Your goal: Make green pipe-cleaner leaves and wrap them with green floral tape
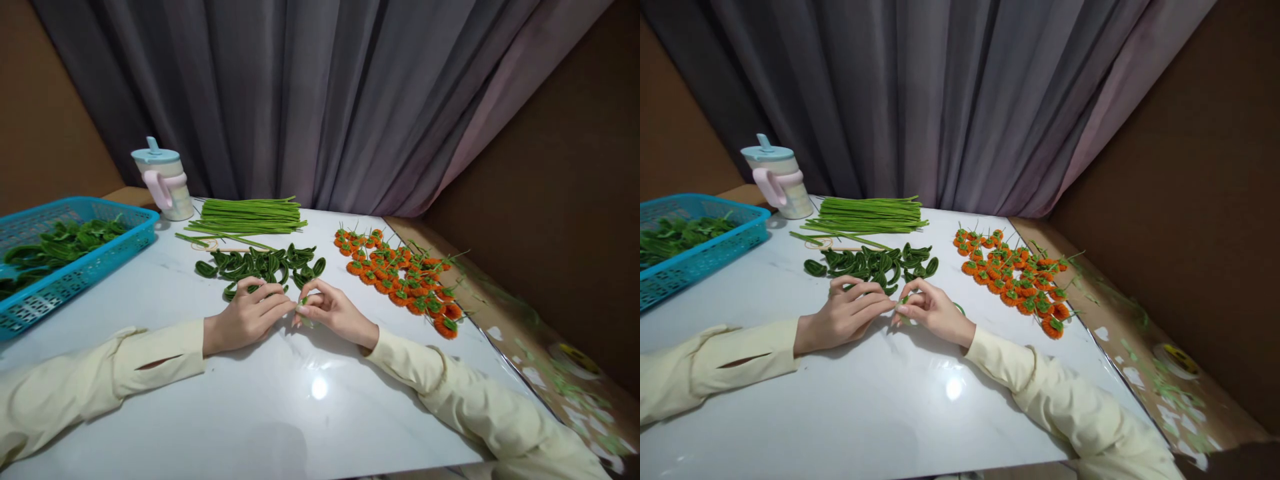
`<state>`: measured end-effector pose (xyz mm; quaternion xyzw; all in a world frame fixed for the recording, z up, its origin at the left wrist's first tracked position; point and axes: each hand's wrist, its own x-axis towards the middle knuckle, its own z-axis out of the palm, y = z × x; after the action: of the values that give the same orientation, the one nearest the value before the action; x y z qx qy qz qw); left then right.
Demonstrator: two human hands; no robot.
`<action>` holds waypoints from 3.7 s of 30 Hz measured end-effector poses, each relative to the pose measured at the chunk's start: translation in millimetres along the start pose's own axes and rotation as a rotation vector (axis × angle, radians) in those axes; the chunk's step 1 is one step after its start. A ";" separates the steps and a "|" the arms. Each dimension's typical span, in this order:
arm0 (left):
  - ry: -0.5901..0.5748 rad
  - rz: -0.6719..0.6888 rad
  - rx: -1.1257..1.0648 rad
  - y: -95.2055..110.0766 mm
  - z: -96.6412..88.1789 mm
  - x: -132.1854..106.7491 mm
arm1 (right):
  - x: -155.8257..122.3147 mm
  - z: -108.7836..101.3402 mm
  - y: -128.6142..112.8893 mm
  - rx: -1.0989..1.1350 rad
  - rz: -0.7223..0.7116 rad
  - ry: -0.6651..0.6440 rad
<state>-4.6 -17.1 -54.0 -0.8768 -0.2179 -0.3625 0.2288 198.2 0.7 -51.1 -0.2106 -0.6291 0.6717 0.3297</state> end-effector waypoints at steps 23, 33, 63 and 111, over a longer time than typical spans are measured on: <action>0.010 0.214 0.055 -0.8 -4.4 4.6 | 2.1 -2.8 -6.2 0.093 0.163 0.009; -0.006 0.181 -0.008 -2.9 -2.3 1.8 | 2.8 -4.9 -8.8 0.127 0.175 -0.018; -0.134 -0.246 -0.386 5.9 -3.3 13.9 | 3.4 -8.0 -6.7 0.078 0.086 0.040; -0.515 -0.997 -1.305 -10.1 -17.3 33.7 | -11.2 -1.0 -9.3 -0.802 -0.352 0.111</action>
<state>2.2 -11.4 -15.8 -0.6898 -0.3706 -0.2633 -0.5635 208.3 -6.6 -43.5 -0.2474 -0.8477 0.2956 0.3645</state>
